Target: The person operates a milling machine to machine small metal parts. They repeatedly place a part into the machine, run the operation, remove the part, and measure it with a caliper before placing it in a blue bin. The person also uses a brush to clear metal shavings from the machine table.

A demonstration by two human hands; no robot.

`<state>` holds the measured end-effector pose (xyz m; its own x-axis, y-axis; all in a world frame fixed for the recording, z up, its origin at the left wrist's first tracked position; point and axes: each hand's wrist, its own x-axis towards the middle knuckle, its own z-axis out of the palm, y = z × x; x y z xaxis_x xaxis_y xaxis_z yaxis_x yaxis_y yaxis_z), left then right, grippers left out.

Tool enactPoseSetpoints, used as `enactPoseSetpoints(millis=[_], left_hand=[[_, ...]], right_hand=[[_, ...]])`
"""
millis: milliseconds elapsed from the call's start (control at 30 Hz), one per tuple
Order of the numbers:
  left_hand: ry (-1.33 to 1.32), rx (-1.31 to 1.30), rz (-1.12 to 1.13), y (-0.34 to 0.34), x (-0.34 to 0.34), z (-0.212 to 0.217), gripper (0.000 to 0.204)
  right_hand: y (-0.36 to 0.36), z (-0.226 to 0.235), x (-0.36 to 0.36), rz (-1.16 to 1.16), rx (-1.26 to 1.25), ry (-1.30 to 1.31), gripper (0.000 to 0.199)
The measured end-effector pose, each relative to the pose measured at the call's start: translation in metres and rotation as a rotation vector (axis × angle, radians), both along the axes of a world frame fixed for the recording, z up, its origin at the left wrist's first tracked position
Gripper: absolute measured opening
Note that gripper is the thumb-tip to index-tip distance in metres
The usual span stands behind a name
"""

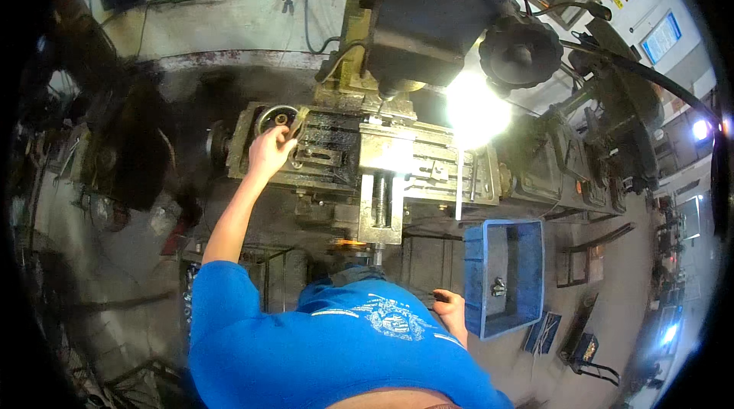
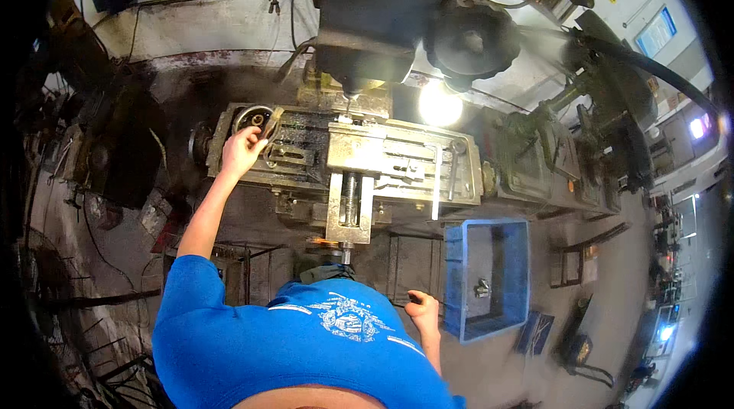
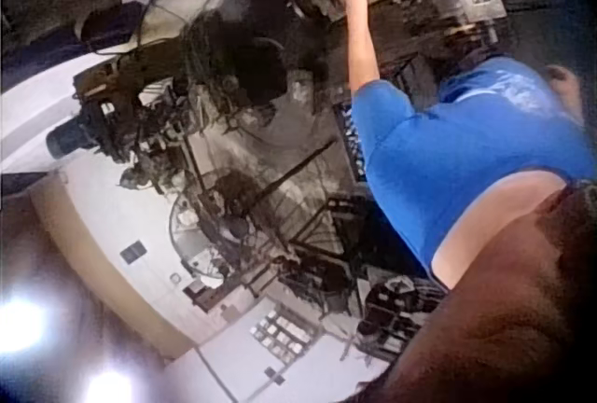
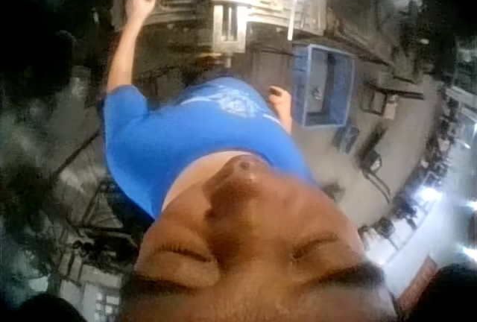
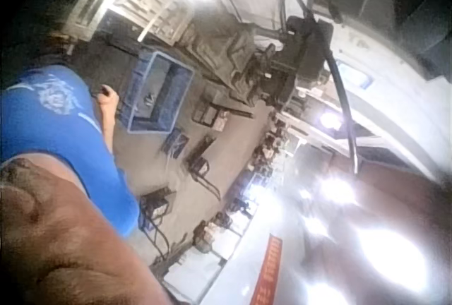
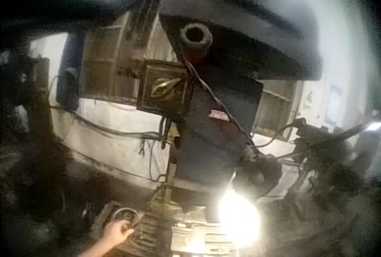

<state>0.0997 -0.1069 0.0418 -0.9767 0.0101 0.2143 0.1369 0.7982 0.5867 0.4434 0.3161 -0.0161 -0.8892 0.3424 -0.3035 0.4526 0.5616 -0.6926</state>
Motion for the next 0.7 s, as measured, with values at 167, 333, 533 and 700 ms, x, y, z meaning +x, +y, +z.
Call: enactPoseSetpoints(millis=[167, 333, 533, 700], left_hand=[[-0.12, -0.477, 0.001, -0.005, 0.007, -0.02, 0.057], [-0.118, -0.574, -0.072, -0.004, -0.007, -0.03, 0.046], [0.226, 0.158, 0.12, -0.004, -0.001, -0.016, 0.022], [0.187, 0.238, -0.072, 0.071, 0.011, 0.027, 0.02]], right_hand=[[-0.003, 0.005, -0.017, 0.088, -0.018, -0.021, 0.036], [0.002, -0.002, -0.024, 0.099, -0.06, 0.018, 0.037], [0.002, -0.006, -0.014, 0.031, -0.039, 0.005, 0.037], [0.001, -0.01, -0.008, -0.011, -0.098, -0.014, 0.037]])
